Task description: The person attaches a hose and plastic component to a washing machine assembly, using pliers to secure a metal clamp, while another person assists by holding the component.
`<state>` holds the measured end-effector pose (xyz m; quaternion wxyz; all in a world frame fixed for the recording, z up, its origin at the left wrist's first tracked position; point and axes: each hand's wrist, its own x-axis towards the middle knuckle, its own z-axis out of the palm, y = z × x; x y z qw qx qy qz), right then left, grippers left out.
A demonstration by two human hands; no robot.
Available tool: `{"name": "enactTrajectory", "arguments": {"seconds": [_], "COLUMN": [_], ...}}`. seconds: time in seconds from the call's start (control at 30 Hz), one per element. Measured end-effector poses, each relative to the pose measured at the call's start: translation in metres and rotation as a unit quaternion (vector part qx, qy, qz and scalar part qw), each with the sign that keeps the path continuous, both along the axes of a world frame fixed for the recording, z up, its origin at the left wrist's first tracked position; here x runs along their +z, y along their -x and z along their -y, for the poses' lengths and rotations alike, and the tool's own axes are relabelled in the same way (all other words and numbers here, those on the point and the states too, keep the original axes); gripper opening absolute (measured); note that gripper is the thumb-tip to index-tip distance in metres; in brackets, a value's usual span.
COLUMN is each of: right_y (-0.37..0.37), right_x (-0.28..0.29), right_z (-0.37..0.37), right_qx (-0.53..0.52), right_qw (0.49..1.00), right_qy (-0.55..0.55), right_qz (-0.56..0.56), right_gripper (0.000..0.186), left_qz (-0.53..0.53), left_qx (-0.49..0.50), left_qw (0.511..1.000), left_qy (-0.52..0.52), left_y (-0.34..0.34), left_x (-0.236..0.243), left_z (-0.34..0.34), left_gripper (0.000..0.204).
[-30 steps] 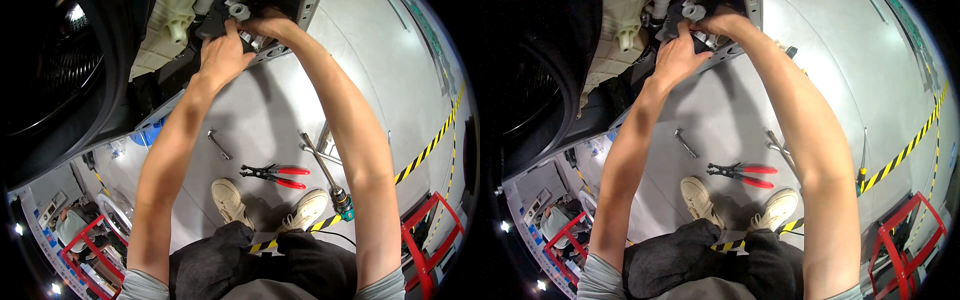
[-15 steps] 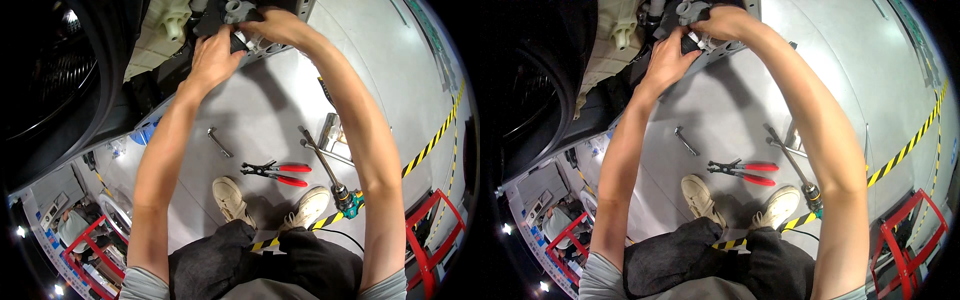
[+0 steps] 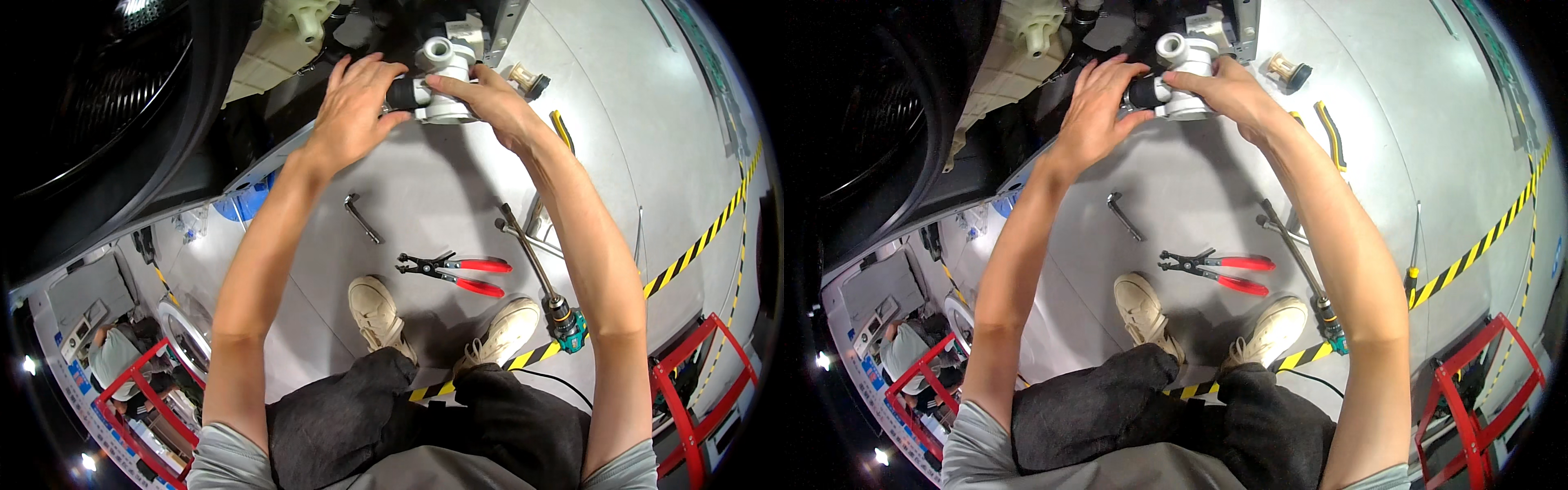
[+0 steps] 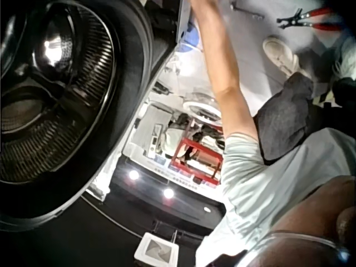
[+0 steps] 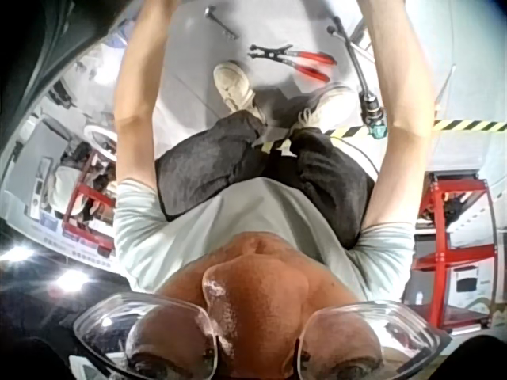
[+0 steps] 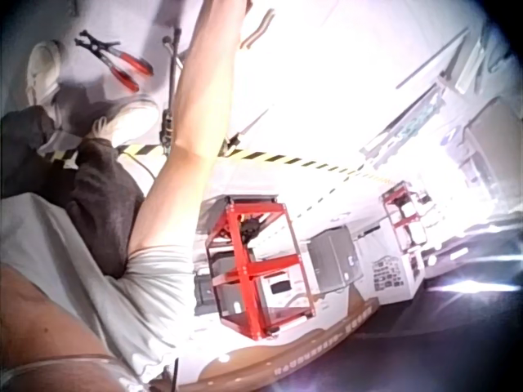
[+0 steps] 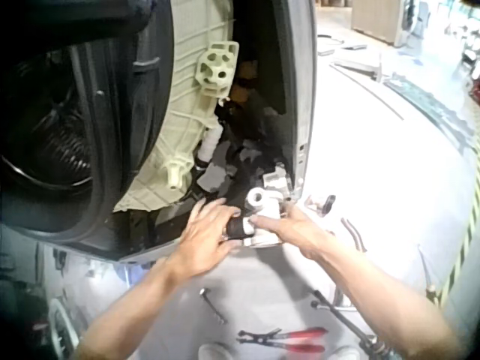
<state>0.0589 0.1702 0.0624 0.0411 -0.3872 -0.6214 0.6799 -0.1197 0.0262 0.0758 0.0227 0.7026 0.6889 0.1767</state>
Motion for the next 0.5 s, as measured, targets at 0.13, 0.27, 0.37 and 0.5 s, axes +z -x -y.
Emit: {"name": "enactTrajectory", "arguments": {"seconds": [0.13,0.27,0.37,0.5], "right_y": [-0.005,-0.004,-0.004,-0.003], "right_x": [-0.025,-0.020,-0.013,-0.003], "right_z": [-0.012,-0.004,0.000,-0.006], "right_qx": [0.001,-0.016,-0.024,-0.009], "right_qw": [0.999,0.997,0.996,0.996], "right_qy": [0.026,0.013,0.007,-0.063], "right_qz": [-0.039,-0.075,-0.090,-0.068], "right_gripper": [0.077,0.066,0.063,0.061], "left_qz": [-0.032,-0.074,-0.115,-0.107], "left_qx": [-0.002,-0.018,-0.001,0.006], "left_qw": [0.999,0.997,0.989,0.983], "left_qy": [-0.012,0.024,0.095,0.149], "left_y": [0.009,0.005,0.000,-0.003], "left_x": [0.011,0.009,0.007,0.006], "left_z": [0.006,0.000,-0.018,-0.035], "left_gripper": [0.052,0.049,0.045,0.044]}}
